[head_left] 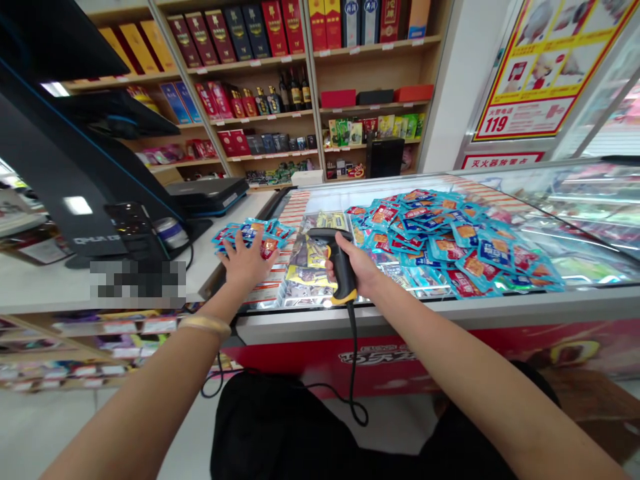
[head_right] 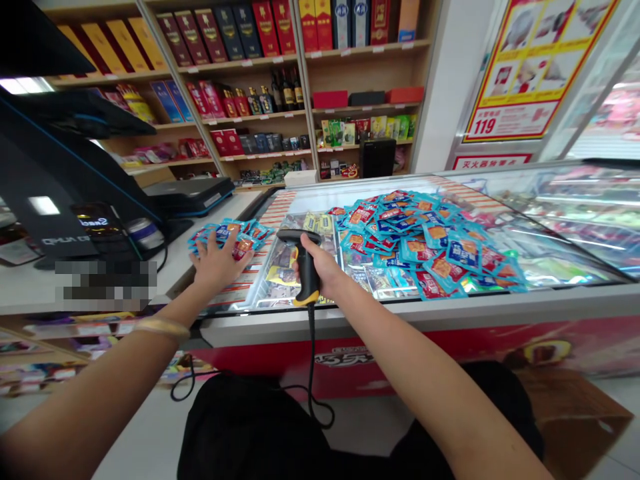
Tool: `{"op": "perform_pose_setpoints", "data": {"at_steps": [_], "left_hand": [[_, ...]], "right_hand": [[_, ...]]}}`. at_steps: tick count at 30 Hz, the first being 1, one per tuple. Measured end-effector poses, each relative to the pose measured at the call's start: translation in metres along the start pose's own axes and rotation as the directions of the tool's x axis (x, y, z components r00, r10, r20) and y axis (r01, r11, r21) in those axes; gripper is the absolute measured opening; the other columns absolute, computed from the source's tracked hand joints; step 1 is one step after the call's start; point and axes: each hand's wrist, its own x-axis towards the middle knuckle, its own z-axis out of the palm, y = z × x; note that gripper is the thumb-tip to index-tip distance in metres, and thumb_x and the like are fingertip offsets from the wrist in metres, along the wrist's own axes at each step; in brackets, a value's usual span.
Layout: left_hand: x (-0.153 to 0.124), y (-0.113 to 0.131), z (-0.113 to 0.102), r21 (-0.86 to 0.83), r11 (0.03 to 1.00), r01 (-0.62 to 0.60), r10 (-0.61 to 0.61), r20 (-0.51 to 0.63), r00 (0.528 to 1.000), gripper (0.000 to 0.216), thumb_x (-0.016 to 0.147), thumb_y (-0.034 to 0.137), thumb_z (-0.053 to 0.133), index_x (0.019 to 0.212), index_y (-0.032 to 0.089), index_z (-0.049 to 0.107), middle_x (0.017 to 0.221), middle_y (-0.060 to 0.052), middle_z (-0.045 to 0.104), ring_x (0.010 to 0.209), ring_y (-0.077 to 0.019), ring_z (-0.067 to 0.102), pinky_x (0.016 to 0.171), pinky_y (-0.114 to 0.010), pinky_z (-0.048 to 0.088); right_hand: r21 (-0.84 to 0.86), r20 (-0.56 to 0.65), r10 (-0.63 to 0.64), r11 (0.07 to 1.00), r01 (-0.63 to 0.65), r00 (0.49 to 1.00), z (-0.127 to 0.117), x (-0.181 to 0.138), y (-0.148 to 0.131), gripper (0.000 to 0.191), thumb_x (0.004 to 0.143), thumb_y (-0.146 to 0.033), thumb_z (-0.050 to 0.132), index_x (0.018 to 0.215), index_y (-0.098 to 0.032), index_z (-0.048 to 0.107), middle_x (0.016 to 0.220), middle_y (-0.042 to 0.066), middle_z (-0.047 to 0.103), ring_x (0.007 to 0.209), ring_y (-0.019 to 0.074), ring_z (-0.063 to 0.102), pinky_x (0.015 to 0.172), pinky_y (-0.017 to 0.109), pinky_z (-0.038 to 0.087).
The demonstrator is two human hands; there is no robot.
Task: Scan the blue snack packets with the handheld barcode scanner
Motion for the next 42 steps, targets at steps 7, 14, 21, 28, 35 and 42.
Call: {"op": "perform_pose_setpoints", "data": {"at_steps": [7,14,21,28,35,42], "left_hand": [[-0.013,0.058,-0.001,-0.054,0.982,-0.18,0.17,-0.153,0.973,0.067,0.088,0.047,0.049,0.147,0.02,0.034,0.155,-0.02,0.025,0.145,-0.0384,0.016,0.112,-0.062,0.015],[-0.029,0.167,0.016,-0.276,0.765,-0.582,0.587,-0.072,0.806,0.066,0.087,0.041,0.053,0.144,0.013,0.034,0.15,-0.021,0.035,0.14,-0.0325,0.031,0.113,-0.052,0.024],[-0.035,0.213,0.027,-0.357,0.71,-0.607,0.672,0.087,0.735,0.068,0.089,0.046,0.048,0.144,0.009,0.031,0.145,-0.021,0.044,0.139,-0.0318,0.034,0.112,-0.047,0.027],[-0.041,0.198,0.018,-0.227,0.779,-0.584,0.604,0.019,0.797,0.067,0.078,0.062,0.058,0.127,0.018,0.054,0.117,-0.017,0.056,0.11,-0.0342,0.056,0.095,-0.045,0.042],[-0.038,0.196,0.022,-0.331,0.729,-0.599,0.641,0.024,0.767,0.035,0.087,0.042,0.056,0.11,0.015,0.058,0.11,-0.014,0.063,0.104,-0.0266,0.06,0.092,-0.039,0.046],[-0.033,0.187,0.021,-0.524,0.689,-0.501,0.534,-0.101,0.84,0.025,0.089,0.027,0.045,0.104,0.017,0.063,0.097,-0.01,0.069,0.097,-0.0248,0.063,0.091,-0.039,0.047]], "right_hand": [[-0.013,-0.077,-0.109,0.994,0.109,0.991,-0.043,-0.041,-0.022,0.043,0.091,-0.055,0.046,0.074,-0.016,0.057,0.053,0.001,0.053,0.044,0.0101,0.047,0.043,0.02,0.043],[-0.05,-0.193,-0.206,0.978,0.2,0.959,-0.093,-0.083,-0.043,0.042,0.087,-0.057,0.05,0.073,-0.018,0.054,0.054,0.001,0.053,0.046,0.0111,0.049,0.044,0.021,0.043],[-0.047,-0.187,-0.261,0.965,0.256,0.947,-0.106,-0.097,-0.046,0.039,0.085,-0.059,0.052,0.082,-0.02,0.056,0.053,0.001,0.054,0.046,0.0145,0.051,0.043,0.025,0.043],[-0.058,-0.189,-0.278,0.96,0.272,0.942,-0.103,-0.096,-0.044,0.039,0.085,-0.058,0.052,0.083,-0.019,0.057,0.053,0.002,0.056,0.049,0.016,0.055,0.044,0.026,0.043],[-0.055,-0.195,-0.282,0.959,0.277,0.939,-0.104,-0.096,-0.043,0.041,0.079,-0.06,0.06,0.083,-0.019,0.057,0.052,0.0,0.055,0.048,0.0151,0.054,0.043,0.025,0.043],[-0.061,-0.181,-0.3,0.954,0.294,0.937,-0.106,-0.096,-0.043,0.04,0.081,-0.059,0.058,0.081,-0.019,0.057,0.053,0.0,0.054,0.046,0.0132,0.049,0.045,0.025,0.043]]}}
